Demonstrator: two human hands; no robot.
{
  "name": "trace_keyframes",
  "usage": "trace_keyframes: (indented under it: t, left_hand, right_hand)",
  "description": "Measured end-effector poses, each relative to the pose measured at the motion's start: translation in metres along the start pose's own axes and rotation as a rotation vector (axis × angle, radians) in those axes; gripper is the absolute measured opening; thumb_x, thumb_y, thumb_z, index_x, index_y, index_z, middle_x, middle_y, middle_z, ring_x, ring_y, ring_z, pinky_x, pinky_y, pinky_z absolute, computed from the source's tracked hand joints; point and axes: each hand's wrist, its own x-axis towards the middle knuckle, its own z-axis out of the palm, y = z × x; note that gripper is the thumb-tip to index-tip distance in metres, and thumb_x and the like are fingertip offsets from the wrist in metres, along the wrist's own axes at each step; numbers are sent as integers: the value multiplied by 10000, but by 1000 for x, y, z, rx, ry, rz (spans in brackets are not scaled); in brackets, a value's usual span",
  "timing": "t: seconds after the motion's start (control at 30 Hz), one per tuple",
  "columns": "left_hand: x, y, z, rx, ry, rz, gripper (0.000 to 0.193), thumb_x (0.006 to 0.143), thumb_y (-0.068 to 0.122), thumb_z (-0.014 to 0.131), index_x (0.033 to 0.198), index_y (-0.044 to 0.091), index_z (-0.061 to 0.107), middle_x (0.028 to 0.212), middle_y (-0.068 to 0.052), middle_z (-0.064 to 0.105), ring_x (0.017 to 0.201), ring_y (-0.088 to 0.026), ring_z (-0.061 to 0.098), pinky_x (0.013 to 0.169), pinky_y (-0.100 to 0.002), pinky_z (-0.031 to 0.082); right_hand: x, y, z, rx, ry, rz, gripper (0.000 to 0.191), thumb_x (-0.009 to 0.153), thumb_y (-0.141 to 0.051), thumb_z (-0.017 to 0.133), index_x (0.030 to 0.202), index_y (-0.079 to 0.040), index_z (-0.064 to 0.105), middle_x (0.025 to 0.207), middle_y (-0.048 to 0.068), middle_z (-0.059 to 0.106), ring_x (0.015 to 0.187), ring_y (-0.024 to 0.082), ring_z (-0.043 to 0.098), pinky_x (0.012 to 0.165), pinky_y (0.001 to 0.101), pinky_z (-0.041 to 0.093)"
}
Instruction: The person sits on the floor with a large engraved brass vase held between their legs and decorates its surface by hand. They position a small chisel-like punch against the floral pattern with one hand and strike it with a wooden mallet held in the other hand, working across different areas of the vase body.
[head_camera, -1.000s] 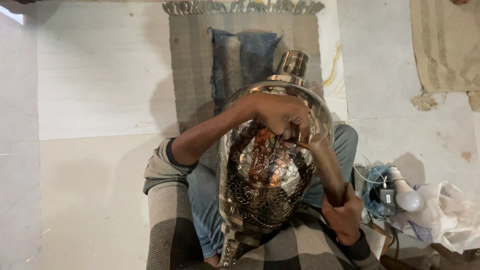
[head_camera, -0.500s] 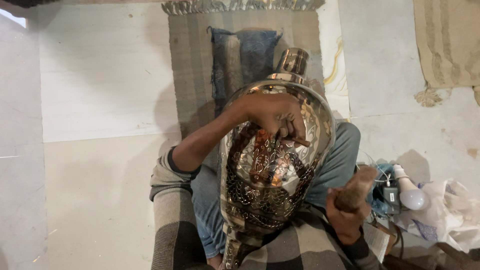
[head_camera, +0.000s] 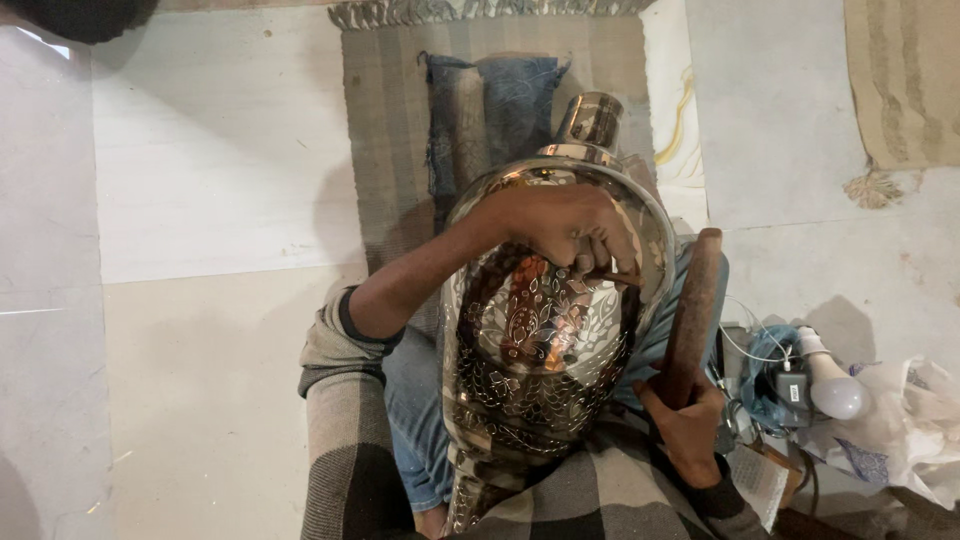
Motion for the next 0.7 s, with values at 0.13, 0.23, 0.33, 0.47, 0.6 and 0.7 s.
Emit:
trace_keyframes:
  t: [0.13,0.23,0.33,0.47,0.6,0.7]
  left_hand:
    - [-1,11,-4,139,-23,38,469,650,-69,672,1078,83,793,904,-79,786,681,-147,697,552,-352,472]
    - [-1,15,-5,153,-59,14,376,667,-45,687,999,86,805,816,-49,764,639,-142,665,541,-362,422]
    - [-1,17,-6,99,-74,46,433,630,-49,669,1027,77,787,806,-45,745,642,-136,659,542,-347,440]
    - [0,17,-8,11,-105,14,459,635,-61,617,1037,81,784,785,-47,747,646,-126,645,546,-348,453]
    - [4,18,-7,232,-101,140,460,624,-61,668,1039,88,798,759,-62,742,598,-119,631,523,-374,413]
    - [5,21,-7,137,-165,13,420,682,-86,615,985,125,815,763,-9,778,624,-82,684,494,-358,421]
  right_hand:
    - [-2,-6,2,-83,54,-81,342,725,-98,829,1023,26,715,807,82,723,697,155,684,672,310,555]
    - [-3,-5,3,-6,125,-364,194,861,-103,813,1006,-30,707,805,49,726,709,126,703,851,317,582]
    - [-3,-3,3,-113,199,-395,156,881,-94,797,994,-24,717,838,73,727,713,143,690,788,304,555]
    - [-1,6,2,-336,211,-146,274,765,-101,861,923,25,676,750,124,685,637,193,666,633,302,517]
    - [0,14,1,-210,227,-258,222,856,-112,799,989,21,680,854,105,716,764,188,656,730,304,515]
    - [4,18,1,-123,187,-277,273,836,-119,782,1051,17,682,813,83,704,679,159,667,622,281,527]
